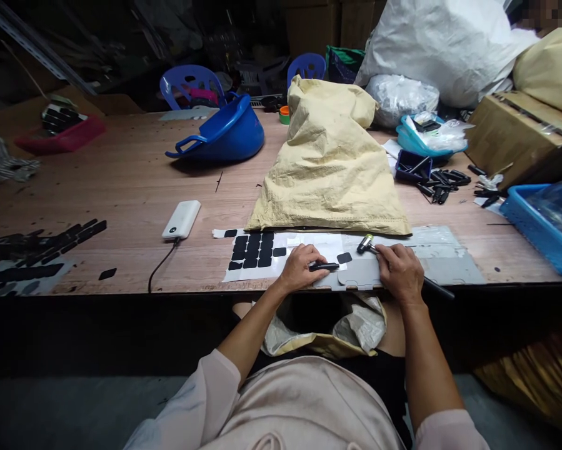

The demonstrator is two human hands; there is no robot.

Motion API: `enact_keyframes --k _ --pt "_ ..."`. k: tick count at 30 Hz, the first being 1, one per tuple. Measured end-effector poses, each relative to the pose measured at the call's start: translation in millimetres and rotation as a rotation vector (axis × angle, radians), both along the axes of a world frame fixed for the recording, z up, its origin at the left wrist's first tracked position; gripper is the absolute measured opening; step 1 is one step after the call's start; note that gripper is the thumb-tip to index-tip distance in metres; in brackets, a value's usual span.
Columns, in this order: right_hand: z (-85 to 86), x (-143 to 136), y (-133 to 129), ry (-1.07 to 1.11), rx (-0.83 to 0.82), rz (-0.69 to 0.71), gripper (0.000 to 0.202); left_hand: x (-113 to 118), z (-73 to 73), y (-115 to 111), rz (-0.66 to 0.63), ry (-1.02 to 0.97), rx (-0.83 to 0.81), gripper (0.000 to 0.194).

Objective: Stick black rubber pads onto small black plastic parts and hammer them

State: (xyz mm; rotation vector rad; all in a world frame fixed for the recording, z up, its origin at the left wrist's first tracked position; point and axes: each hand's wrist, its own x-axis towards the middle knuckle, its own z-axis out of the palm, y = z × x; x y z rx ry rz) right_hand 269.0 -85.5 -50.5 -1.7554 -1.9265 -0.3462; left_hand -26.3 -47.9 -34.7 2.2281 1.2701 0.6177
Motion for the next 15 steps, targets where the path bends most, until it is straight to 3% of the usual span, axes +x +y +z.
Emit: enact_keyframes --k 10,13,15 --pt "-1.7 -0.6 -0.3 0.012 0.003 -0.023 0.028 -17.0 -8.6 -64.5 -0.207 -0.050 0.059 0.022" --pt "-2.4 -0.7 0.3 0.004 0.017 -0.022 0.028 -16.9 -6.0 -59.8 -0.177 -0.084 0.079 0.030" --pt "-2.2 -0.8 0.7 -0.007 0.025 -0.021 0.028 -13.7 -0.2 -42.6 -0.038 -0.077 0.078 0.025"
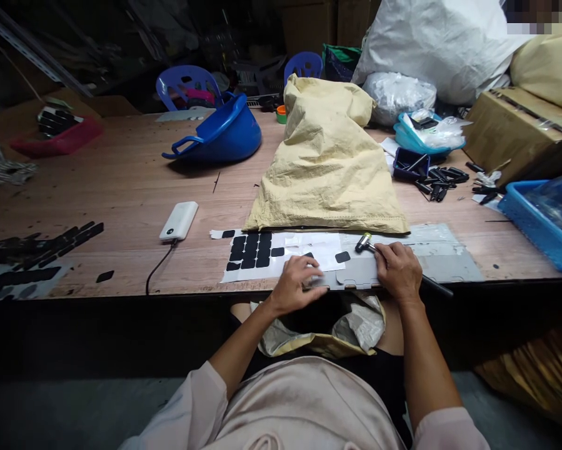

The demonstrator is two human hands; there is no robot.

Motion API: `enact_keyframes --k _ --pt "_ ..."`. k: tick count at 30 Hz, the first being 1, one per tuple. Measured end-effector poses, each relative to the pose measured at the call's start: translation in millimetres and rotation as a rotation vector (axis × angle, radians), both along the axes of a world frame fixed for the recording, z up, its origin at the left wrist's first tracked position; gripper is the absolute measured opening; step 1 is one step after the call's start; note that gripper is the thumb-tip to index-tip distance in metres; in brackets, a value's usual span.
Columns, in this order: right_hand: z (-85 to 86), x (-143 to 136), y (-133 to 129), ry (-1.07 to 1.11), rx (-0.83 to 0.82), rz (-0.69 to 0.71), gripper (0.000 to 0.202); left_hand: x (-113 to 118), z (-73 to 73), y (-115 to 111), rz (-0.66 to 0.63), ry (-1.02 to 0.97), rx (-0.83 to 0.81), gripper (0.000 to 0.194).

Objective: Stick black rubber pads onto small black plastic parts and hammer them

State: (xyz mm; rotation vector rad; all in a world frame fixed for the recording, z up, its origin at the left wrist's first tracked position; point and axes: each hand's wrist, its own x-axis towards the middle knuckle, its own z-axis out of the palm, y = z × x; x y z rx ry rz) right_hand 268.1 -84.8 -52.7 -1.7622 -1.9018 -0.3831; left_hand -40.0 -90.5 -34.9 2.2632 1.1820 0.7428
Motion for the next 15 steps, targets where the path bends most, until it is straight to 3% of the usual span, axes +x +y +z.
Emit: enact_keyframes --k 4,6,10,15 --pt "0.6 -0.6 0.5 -0.015 0.020 0.006 0.028 5.8 15.3 49.0 0.422 0.159 -0.032 0.024" --pt "0.4 -1.1 0.6 -0.019 0.030 0.007 0.027 5.5 22.0 69.3 0.527 0.267 -0.061 0.028" --pt "-1.0 -2.0 0.6 -0.016 0.037 0.005 0.027 3.3 29.7 91.0 0.547 0.363 -0.094 0.029" --pt "-1.7 -2.5 0.2 -0.011 0.025 0.006 0.026 16.8 27.3 104.4 0.550 0.336 -0.056 0.031"
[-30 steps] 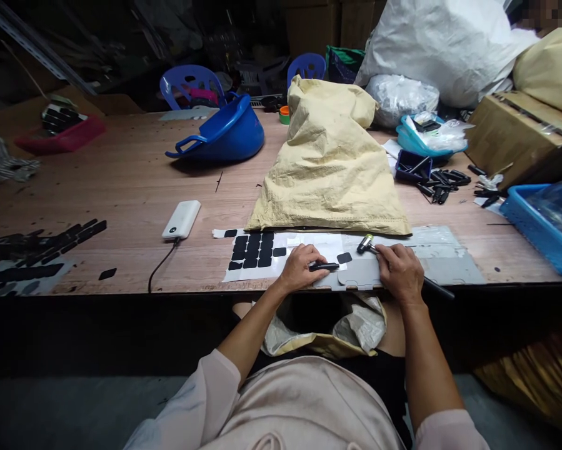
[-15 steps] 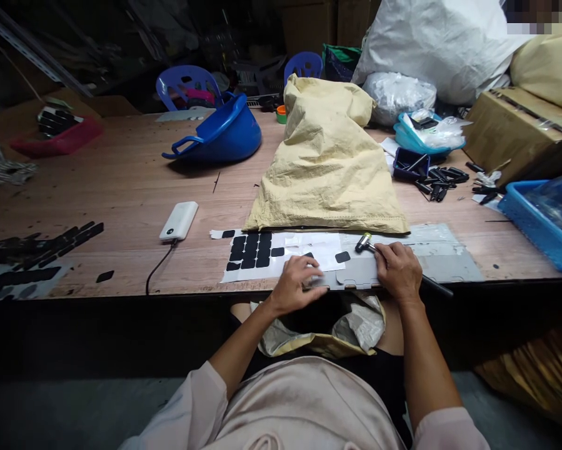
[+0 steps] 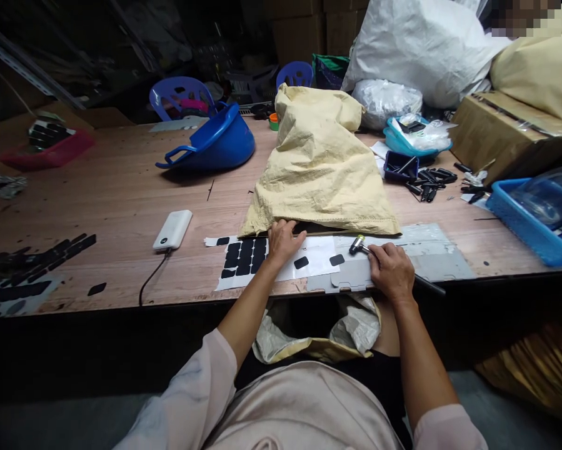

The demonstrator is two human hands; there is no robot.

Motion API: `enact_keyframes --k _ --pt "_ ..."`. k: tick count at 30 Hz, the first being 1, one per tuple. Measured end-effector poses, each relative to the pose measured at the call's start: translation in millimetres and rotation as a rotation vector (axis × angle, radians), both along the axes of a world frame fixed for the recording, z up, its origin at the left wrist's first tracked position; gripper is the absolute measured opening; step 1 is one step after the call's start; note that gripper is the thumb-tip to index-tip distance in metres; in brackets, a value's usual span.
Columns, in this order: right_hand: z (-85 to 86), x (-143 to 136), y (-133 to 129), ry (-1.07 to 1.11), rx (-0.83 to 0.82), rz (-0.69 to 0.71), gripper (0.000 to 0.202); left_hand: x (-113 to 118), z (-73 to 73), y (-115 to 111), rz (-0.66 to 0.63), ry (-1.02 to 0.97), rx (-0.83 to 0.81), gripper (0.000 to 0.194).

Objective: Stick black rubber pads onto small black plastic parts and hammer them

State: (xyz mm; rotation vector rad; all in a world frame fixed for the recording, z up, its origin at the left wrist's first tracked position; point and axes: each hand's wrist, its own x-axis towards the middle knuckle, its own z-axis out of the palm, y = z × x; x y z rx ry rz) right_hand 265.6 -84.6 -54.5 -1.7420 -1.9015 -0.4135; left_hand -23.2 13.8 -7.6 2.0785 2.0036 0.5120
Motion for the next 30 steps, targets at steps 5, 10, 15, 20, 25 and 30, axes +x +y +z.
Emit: enact_keyframes --k 5,10,15,20,25,30 --pt "1.8 -1.3 -0.5 -0.001 0.002 -0.003 0.027 17.3 -7.6 14.8 0.068 0.010 0.037 0.019" --pt "2.8 -2.6 -0.8 0.005 -0.006 -0.013 0.027 4.5 -7.8 3.8 -0.011 -0.084 0.073 0.013" --pt "2.0 -2.3 -0.6 0.010 -0.010 -0.024 0.027 -13.3 -12.5 -39.8 -0.305 -0.230 0.019 0.011" --pt "0.6 0.2 0.6 0.011 -0.027 -0.022 0.029 -9.3 -26.1 -61.2 -0.403 -0.275 0.003 0.017" --pt "0.2 7.8 3.2 0.002 -0.045 0.013 0.030 -5.3 -33.3 -52.9 -0.449 -0.329 -0.031 0.018" --pt "10.3 -3.8 -2.9 0.050 -0.033 0.071 0.030 -4.3 -33.1 -50.7 -0.445 -0.304 -0.065 0.018"
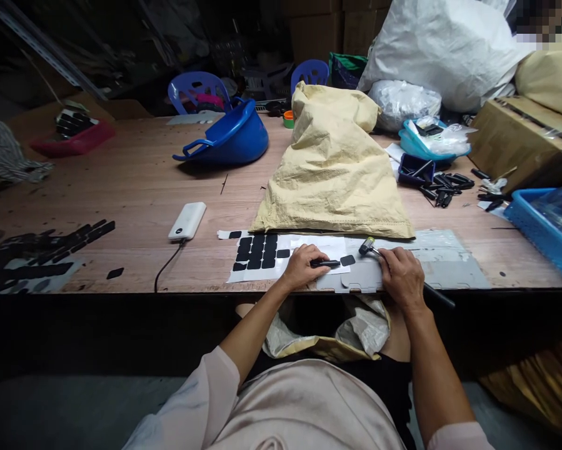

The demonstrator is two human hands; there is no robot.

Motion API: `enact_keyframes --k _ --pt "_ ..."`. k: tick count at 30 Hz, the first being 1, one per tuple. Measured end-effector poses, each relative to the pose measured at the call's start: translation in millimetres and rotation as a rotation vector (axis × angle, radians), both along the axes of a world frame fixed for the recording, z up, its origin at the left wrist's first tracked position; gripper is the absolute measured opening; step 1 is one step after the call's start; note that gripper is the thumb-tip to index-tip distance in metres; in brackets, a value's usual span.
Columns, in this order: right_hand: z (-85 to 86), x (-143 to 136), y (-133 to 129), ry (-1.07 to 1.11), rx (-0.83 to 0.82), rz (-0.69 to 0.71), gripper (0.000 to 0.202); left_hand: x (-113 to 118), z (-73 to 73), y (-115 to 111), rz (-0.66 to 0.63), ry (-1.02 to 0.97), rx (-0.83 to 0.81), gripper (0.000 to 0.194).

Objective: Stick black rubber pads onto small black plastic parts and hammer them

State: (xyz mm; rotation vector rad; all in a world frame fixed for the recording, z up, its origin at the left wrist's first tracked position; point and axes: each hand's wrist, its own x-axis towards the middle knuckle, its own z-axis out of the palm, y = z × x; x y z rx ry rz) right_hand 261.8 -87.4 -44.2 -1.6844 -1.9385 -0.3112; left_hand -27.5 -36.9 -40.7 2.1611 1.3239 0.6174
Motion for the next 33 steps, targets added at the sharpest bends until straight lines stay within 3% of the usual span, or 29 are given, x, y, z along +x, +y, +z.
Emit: enact_keyframes --k 7,12,18,23,29,33 --pt "17.9 -60.2 -24.6 0.307 -0.112 0.264 0.037 1.2 3.5 -1.5 0.008 0.014 -0.032 0.019" --pt "15.5 -78.4 -36.3 0.318 -0.106 0.289 0.043 0.9 4.4 -1.5 0.001 0.017 -0.031 0.021" --pt "14.8 -83.1 -39.4 0.164 -0.128 0.230 0.040 2.2 2.7 -1.4 0.013 0.005 -0.030 0.017" --pt "18.5 -78.0 -40.3 0.226 -0.047 0.176 0.041 1.7 5.2 -2.5 0.004 -0.002 -0.036 0.019" --pt "14.2 -73.2 -43.8 0.200 -0.102 0.188 0.041 1.5 5.2 -2.6 0.014 -0.009 -0.043 0.016" --pt "17.5 -57.2 -33.3 0.159 -0.042 0.099 0.038 1.9 4.7 -2.1 0.015 0.000 -0.034 0.017"
